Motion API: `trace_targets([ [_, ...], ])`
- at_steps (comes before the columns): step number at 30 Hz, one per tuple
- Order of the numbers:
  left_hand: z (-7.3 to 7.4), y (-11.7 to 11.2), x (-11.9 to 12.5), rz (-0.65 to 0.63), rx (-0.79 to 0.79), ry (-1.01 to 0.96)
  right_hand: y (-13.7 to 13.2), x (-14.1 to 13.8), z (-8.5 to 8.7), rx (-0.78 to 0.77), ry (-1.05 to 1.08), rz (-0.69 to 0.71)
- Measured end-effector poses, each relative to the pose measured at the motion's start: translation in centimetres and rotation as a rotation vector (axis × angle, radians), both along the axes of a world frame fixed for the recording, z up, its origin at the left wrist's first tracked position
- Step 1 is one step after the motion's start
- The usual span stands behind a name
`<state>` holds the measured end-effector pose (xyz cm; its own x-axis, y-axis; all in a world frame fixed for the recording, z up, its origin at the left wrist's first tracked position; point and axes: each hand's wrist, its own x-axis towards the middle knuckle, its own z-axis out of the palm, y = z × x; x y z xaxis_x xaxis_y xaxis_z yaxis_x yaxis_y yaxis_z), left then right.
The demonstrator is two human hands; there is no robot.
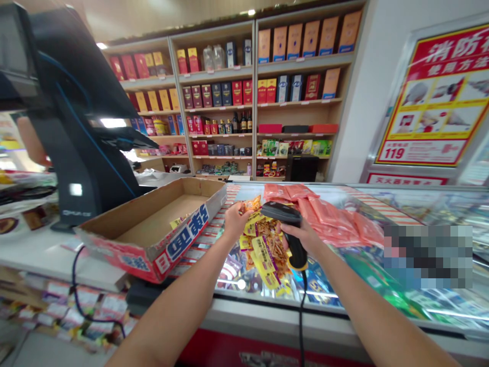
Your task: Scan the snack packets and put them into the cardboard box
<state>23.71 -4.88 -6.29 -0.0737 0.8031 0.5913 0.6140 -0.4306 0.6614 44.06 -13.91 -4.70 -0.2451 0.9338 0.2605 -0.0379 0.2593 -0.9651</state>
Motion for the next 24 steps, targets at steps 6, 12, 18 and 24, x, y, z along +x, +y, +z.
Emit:
trace_targets([
  [6, -0.2, 0.2, 0.0, -0.032, 0.011, -0.048, -0.1, -0.1, 0.1, -0.025, -0.011, -0.003],
  [12, 0.2, -0.4, 0.0, -0.016, -0.008, -0.091, 0.5, 0.3, 0.0, -0.009, 0.016, 0.018],
  [18, 5.3, -2.7, -3.6, 0.2, 0.04, -0.017, 0.8, 0.9, -0.4, -0.013, 0.075, -0.03],
  [24, 11.1, -4.5, -10.7, 0.495, -0.019, 0.194, 0.6, 0.7, -0.1, -0.006, 0.098, -0.028],
])
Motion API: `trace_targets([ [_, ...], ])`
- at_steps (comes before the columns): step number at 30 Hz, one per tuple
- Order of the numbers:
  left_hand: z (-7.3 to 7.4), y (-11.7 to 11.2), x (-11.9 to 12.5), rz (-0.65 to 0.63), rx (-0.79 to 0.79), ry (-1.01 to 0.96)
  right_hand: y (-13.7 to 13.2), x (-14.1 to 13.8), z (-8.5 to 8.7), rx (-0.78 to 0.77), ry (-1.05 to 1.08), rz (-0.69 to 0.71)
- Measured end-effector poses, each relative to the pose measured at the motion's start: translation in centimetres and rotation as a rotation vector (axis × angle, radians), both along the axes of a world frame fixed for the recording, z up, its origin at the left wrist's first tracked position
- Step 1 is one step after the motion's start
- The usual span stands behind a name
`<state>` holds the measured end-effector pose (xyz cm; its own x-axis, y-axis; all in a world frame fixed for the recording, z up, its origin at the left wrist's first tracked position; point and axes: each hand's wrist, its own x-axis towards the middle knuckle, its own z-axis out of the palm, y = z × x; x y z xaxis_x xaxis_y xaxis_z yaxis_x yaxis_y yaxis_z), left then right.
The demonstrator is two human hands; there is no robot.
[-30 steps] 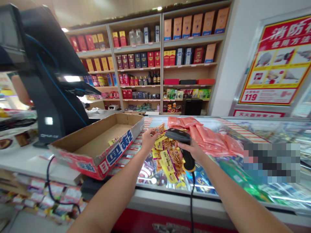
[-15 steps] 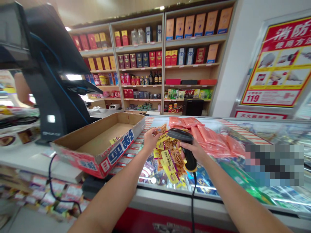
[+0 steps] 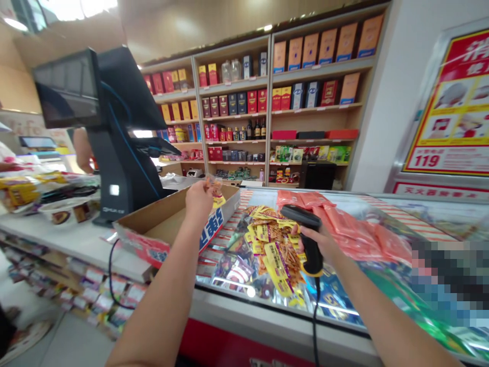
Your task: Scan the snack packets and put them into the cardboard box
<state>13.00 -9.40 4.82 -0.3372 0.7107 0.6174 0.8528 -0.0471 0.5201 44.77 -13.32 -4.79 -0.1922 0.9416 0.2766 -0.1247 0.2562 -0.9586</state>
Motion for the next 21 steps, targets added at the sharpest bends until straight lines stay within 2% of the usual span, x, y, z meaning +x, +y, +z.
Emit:
trace_targets([
  [3, 0.2, -0.3, -1.4, 0.147, -0.03, 0.041, 0.0, -0.1, 0.2, -0.01, -0.013, 0.0],
  [5, -0.3, -0.5, -0.9, 0.223, 0.027, 0.052, 0.0, 0.0, 0.2, -0.026, -0.026, -0.001],
  [6, -0.6, -0.5, -0.3, 0.217, 0.065, 0.063, 0.0, 0.1, 0.2, -0.034, -0.031, 0.0],
  [8, -1.3, -0.3, 1.4, 0.101, 0.113, 0.104, 0.1, 0.2, 0.1, -0.044, -0.034, 0.009],
  [10, -2.1, 0.5, 3.6, -0.084, 0.078, 0.153, 0.3, 0.2, -0.1, -0.042, -0.028, 0.013],
  [13, -4.1, 2.6, 7.1, -0.32, -0.123, 0.226, 0.7, 0.2, -0.4, -0.042, -0.026, 0.007],
  [15, -5.9, 4.1, 9.1, -0.422, -0.276, 0.272, 0.8, 0.3, -0.5, -0.045, -0.018, 0.002],
  [18, -8.9, 5.9, 10.8, -0.437, -0.458, 0.28, 0.7, 0.3, -0.4, -0.032, 0.011, 0.014],
  [21, -11.3, 6.9, 10.7, -0.42, -0.524, 0.236, 0.3, 0.2, -0.1, -0.013, 0.01, 0.031],
])
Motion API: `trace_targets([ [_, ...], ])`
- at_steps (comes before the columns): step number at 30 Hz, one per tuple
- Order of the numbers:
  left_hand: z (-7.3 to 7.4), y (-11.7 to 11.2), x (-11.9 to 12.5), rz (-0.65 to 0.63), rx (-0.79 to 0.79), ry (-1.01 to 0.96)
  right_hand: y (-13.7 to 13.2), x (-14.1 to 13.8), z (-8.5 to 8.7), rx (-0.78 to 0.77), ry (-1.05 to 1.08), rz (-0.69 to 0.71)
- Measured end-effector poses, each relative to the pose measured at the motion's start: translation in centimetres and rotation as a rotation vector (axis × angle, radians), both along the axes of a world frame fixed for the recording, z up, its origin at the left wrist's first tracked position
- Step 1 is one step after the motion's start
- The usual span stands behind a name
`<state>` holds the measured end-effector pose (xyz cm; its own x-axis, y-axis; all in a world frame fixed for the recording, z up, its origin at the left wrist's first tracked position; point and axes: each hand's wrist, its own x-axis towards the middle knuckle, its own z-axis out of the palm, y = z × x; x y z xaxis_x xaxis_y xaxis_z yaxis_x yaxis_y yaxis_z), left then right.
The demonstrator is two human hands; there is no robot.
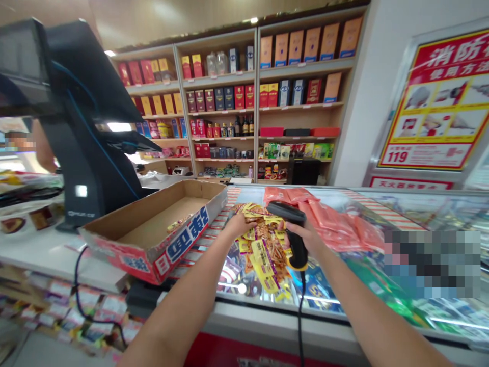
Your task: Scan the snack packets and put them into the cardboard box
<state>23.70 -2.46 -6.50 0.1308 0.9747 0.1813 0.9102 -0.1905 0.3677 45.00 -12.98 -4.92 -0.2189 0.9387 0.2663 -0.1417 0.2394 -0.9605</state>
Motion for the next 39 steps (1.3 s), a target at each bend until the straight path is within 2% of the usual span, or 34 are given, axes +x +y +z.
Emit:
trace_targets([
  [2, -0.9, 0.4, -0.6, -0.004, 0.027, -0.059, -0.2, -0.1, 0.1, 0.003, -0.017, 0.003],
  [4, -1.0, 0.5, -1.1, 0.016, 0.063, -0.121, -0.3, -0.2, 0.1, 0.001, -0.031, 0.005],
  [6, -0.6, 0.5, -1.6, 0.044, 0.089, -0.13, -0.3, -0.4, 0.1, 0.006, -0.036, 0.005],
  [10, 0.8, 0.2, -2.0, 0.039, 0.155, -0.029, -0.1, -0.4, -0.1, 0.009, -0.042, -0.006],
  [12, 1.2, 0.1, -2.2, 0.023, 0.211, -0.092, 0.0, -0.3, -0.2, -0.003, -0.037, 0.002],
  [13, 1.2, 0.1, -2.3, 0.011, 0.238, -0.188, 0.0, -0.3, -0.2, -0.008, -0.032, 0.013],
  [15, 1.1, 0.3, -2.3, -0.02, 0.254, -0.5, 0.1, -0.2, -0.1, -0.011, -0.016, 0.029],
  [18, 0.5, 0.6, -1.9, -0.106, 0.151, -1.023, -0.1, -0.4, 0.1, -0.01, -0.008, 0.032],
  [20, 0.2, 0.7, -1.4, -0.206, 0.108, -1.226, -0.4, -0.6, 0.3, -0.005, -0.009, 0.028],
  [21, 0.0, 0.8, -1.2, -0.27, 0.132, -1.264, -0.4, -0.6, 0.4, -0.003, -0.003, 0.025],
  [23, -0.1, 0.8, -1.0, -0.396, 0.284, -1.221, -0.6, -0.6, 0.5, -0.002, 0.034, 0.007],
  [25, -0.1, 0.7, -1.1, -0.483, 0.508, -1.057, -0.6, -0.4, 0.6, -0.013, 0.067, -0.011],
  [27, 0.0, 0.5, -1.3, -0.51, 0.709, -0.875, -0.6, -0.3, 0.6, -0.024, 0.075, -0.01],
  [30, 0.4, -0.2, -1.4, -0.526, 0.92, -0.71, -0.6, -0.2, 0.5, -0.018, 0.066, 0.023],
  [34, 0.9, -1.0, -1.3, -0.566, 1.092, -0.606, -0.7, -0.3, 0.6, -0.022, 0.02, 0.035],
  [39, 1.2, -1.3, -1.3, -0.553, 1.179, -0.574, -0.7, -0.2, 0.6, -0.041, -0.053, 0.013],
])
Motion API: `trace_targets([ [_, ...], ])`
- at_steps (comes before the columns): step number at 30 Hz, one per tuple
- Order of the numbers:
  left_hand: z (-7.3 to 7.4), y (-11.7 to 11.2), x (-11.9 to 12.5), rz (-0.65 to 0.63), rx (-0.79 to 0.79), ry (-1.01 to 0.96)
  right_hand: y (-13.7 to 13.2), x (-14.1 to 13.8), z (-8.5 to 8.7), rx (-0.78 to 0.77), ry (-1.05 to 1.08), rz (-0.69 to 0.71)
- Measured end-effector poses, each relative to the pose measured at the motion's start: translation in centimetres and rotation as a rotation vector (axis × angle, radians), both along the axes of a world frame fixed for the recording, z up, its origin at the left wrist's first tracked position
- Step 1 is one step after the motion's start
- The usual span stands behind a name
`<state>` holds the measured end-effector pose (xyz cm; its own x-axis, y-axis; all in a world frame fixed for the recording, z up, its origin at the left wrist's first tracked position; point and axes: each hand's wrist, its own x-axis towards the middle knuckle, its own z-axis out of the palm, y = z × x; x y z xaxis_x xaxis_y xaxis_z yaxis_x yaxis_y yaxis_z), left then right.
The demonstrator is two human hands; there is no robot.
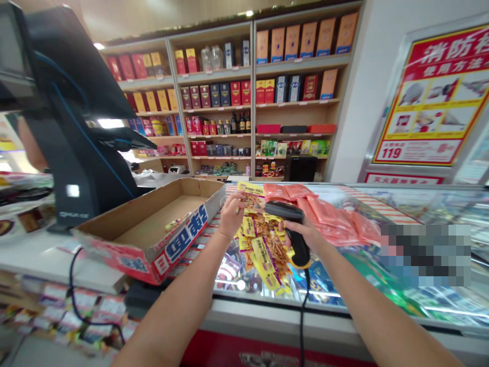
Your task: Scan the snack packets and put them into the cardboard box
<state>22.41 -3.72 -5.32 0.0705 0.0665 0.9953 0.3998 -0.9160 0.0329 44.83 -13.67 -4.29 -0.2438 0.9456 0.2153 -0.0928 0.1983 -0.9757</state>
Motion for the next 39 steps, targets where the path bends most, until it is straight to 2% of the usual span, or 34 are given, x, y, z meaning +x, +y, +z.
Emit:
trace_targets([
  [10, 0.0, 0.0, -0.3, 0.063, 0.017, -0.014, 1.0, -0.2, -0.8, -0.004, -0.024, -0.029],
  [13, 0.6, -0.4, -0.5, 0.089, 0.013, -0.03, 0.9, -0.9, -0.5, -0.002, -0.003, -0.012],
  [19, 4.0, -2.6, -3.3, 0.283, -0.074, -0.117, 0.6, -4.0, 1.9, -0.042, 0.031, 0.078],
  [22, 5.4, -4.3, -5.4, 0.352, -0.028, -0.175, 0.3, -5.9, 3.5, -0.072, 0.086, 0.133],
  [24, 5.7, -5.3, -6.6, 0.378, 0.028, -0.175, 0.0, -6.9, 4.5, -0.078, 0.114, 0.149],
  [30, 5.5, -6.8, -8.5, 0.39, 0.133, -0.101, -1.7, -8.0, 5.8, -0.055, 0.104, 0.154],
  [39, 4.8, -7.1, -8.5, 0.347, 0.156, -0.045, -3.0, -8.7, 6.4, -0.025, -0.001, 0.091],
])
